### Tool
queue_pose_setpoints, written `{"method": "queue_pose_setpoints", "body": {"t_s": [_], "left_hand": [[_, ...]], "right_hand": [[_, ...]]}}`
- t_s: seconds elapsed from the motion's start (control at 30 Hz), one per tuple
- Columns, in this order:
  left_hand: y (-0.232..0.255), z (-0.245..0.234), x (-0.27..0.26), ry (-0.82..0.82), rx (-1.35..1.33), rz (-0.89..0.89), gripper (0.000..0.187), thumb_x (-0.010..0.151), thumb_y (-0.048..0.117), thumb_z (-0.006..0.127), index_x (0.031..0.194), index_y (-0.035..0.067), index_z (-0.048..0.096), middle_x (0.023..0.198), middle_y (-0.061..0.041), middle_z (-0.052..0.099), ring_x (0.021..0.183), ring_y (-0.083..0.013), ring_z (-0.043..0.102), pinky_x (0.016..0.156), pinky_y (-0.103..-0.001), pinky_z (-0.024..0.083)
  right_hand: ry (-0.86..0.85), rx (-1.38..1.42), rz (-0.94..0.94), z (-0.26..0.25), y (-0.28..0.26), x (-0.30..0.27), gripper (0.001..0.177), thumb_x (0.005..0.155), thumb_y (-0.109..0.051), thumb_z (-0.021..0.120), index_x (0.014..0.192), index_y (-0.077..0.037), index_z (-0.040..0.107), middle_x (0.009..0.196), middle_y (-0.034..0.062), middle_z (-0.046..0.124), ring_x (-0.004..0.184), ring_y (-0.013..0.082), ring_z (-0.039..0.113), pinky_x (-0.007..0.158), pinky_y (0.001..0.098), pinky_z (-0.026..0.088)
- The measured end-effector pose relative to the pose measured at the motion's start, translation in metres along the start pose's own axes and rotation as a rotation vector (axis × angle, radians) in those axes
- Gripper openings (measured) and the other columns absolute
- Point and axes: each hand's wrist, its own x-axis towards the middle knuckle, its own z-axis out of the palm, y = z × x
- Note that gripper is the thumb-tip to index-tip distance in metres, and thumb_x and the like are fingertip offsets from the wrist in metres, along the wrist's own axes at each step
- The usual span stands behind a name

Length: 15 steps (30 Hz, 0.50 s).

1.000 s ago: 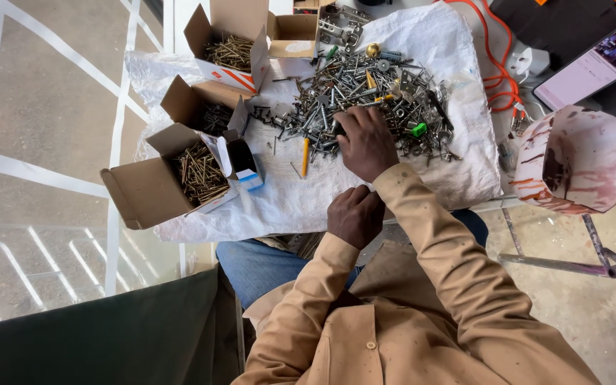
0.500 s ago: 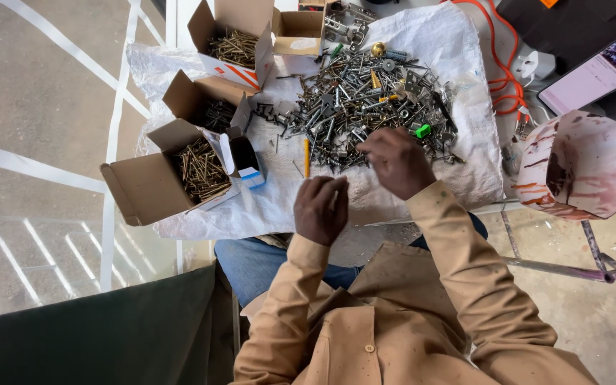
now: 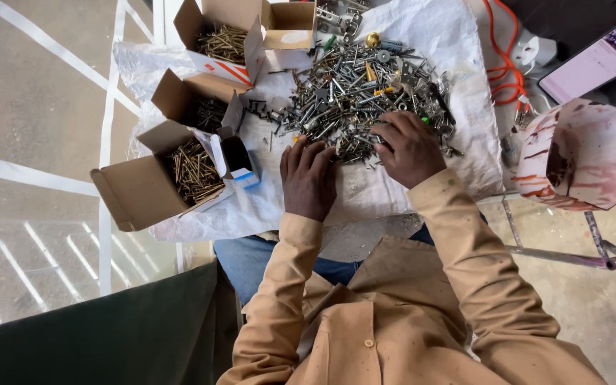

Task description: Sorting a pile of mixed screws, nails, and hardware into separate boxes

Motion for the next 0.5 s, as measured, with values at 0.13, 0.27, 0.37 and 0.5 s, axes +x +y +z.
{"method": "queue_pose_setpoints", "body": {"t_s": [0.13,0.27,0.37,0.5], "left_hand": [[0.001,0.003,0.001,0.05,-0.001,-0.006,0.022,0.09,0.026,0.074,0.112,0.025,0.072,0.116,0.001,0.07,0.128,-0.0301,0.059,0.116,-0.047,0.037],[-0.003,0.006,-0.003,0.078,-0.003,-0.013,0.021,0.091,0.022,0.069,0.111,0.026,0.073,0.115,0.002,0.071,0.126,-0.03,0.06,0.115,-0.046,0.04],[-0.005,0.008,-0.005,0.114,-0.029,-0.033,0.02,0.09,0.021,0.07,0.109,0.026,0.074,0.114,0.002,0.072,0.124,-0.0297,0.062,0.113,-0.044,0.043],[-0.005,0.007,-0.003,0.166,-0.069,-0.086,0.019,0.091,0.018,0.066,0.104,0.029,0.075,0.113,0.007,0.073,0.12,-0.0259,0.064,0.109,-0.04,0.047]], "right_hand": [[0.034,0.038,0.023,-0.001,0.028,-0.014,0.023,0.1,-0.012,0.063,0.122,-0.01,0.07,0.129,0.0103,0.062,0.131,0.0353,0.056,0.109,0.0505,0.047],[0.118,0.083,0.03,0.0,0.042,-0.023,0.023,0.096,-0.008,0.067,0.118,-0.011,0.075,0.125,0.0105,0.067,0.126,0.036,0.06,0.107,0.0488,0.049],[0.169,0.073,0.035,0.001,0.033,-0.02,0.025,0.095,-0.005,0.067,0.116,-0.012,0.078,0.122,0.0103,0.069,0.123,0.0353,0.062,0.104,0.0477,0.05],[0.149,0.167,-0.008,0.001,-0.009,-0.01,0.021,0.095,-0.003,0.068,0.112,-0.011,0.078,0.112,0.0129,0.071,0.116,0.0369,0.065,0.1,0.0486,0.052]]}}
